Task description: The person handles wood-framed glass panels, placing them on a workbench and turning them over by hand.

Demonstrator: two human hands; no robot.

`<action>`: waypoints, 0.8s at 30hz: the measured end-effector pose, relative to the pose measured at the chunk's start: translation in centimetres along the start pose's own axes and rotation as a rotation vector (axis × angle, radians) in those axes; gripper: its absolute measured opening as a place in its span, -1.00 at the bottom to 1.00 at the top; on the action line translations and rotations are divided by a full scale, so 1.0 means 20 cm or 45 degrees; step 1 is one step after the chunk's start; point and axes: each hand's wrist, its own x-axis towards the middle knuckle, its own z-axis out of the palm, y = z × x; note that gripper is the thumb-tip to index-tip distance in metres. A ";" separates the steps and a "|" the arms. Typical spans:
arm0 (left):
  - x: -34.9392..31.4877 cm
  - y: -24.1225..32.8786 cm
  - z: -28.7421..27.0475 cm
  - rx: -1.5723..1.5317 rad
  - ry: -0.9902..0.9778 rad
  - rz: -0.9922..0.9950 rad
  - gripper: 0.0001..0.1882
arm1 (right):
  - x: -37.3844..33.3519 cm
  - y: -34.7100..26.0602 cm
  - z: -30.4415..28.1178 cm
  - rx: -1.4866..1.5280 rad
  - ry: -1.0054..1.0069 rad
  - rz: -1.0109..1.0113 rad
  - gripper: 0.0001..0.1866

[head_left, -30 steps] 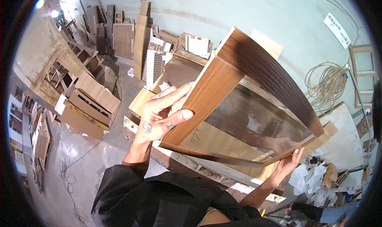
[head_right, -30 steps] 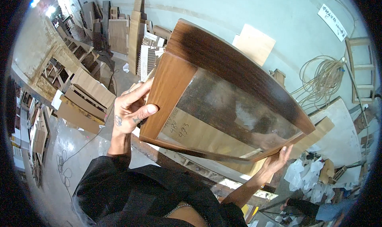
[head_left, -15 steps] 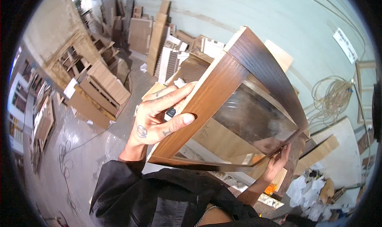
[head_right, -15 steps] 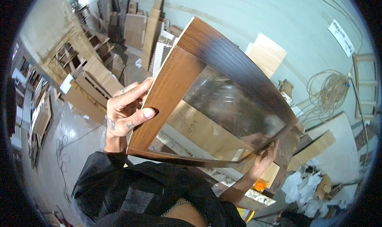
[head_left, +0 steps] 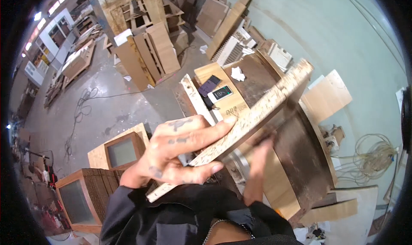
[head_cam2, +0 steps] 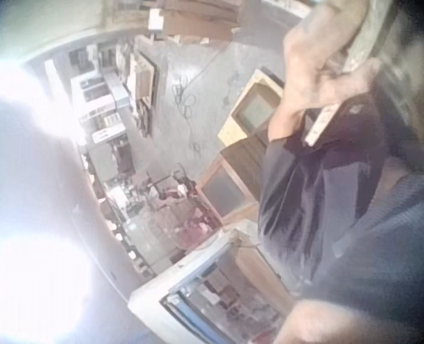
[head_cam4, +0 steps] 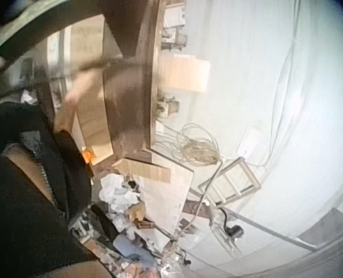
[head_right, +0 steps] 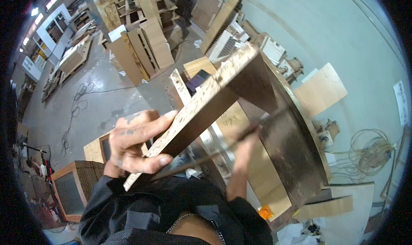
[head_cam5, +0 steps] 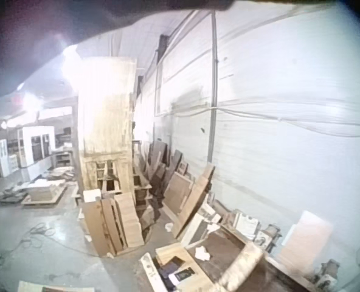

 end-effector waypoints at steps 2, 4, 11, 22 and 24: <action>-0.08 0.03 -0.02 0.009 -0.068 0.140 -0.46 | 0.13 0.10 0.16 0.028 -0.048 0.092 -0.52; -0.20 0.15 -0.01 0.060 -0.062 0.190 -0.51 | 0.35 0.26 0.47 0.111 -0.191 0.199 -0.46; -0.30 0.14 -0.06 0.715 -0.205 0.380 -0.50 | 1.36 -0.09 1.16 0.472 -0.360 -0.002 -0.21; -0.79 -0.08 -0.47 1.278 -0.177 0.189 -0.55 | 0.82 0.28 2.24 0.831 -0.710 0.094 -0.22; -0.83 -0.07 -0.53 1.337 -0.199 0.159 -0.54 | 0.76 0.33 2.37 0.952 -0.796 0.139 -0.22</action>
